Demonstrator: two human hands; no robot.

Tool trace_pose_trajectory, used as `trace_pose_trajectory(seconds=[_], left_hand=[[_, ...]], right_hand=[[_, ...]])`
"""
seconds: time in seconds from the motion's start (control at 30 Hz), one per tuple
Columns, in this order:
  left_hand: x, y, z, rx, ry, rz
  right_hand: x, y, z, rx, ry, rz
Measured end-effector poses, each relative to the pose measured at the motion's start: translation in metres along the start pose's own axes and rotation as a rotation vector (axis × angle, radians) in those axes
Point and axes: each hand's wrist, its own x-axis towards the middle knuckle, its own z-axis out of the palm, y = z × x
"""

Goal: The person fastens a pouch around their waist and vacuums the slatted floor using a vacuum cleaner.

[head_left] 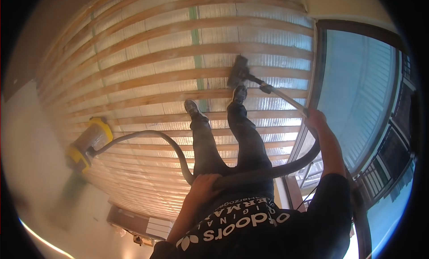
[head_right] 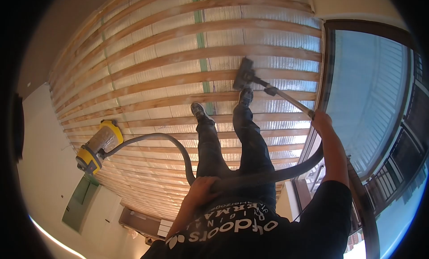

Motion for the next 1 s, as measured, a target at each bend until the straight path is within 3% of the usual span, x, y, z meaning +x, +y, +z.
trace_pose_trajectory(seconds=[0.2, 0.3, 0.47, 0.57, 0.7, 0.87, 1.0], left_hand=[[0.003, -0.001, -0.001, 0.026, -0.027, 0.101], [0.01, 0.0, 0.001, 0.081, 0.041, 0.194], [0.05, -0.018, -0.01, 0.241, 0.128, 0.102], [0.086, -0.033, -0.014, 0.322, 0.129, 0.093], [0.123, -0.053, -0.001, 0.336, 0.043, 0.071], [0.132, -0.012, -0.004, 0.535, 0.001, 0.12], [0.145, 0.029, -0.037, 0.565, -0.195, 0.109]], right_hand=[[-0.052, 0.022, -0.019, 0.217, -0.034, -0.001], [-0.038, 0.037, 0.029, 0.328, 0.061, -0.143], [-0.069, 0.01, 0.013, 0.483, 0.116, -0.041], [-0.078, 0.018, 0.048, 0.71, 0.172, 0.051], [-0.08, 0.0, 0.06, 1.277, 0.018, 0.22], [-0.033, -0.026, 0.063, 1.73, 0.039, 0.251], [0.015, -0.051, 0.071, 2.029, -0.015, 0.31]])
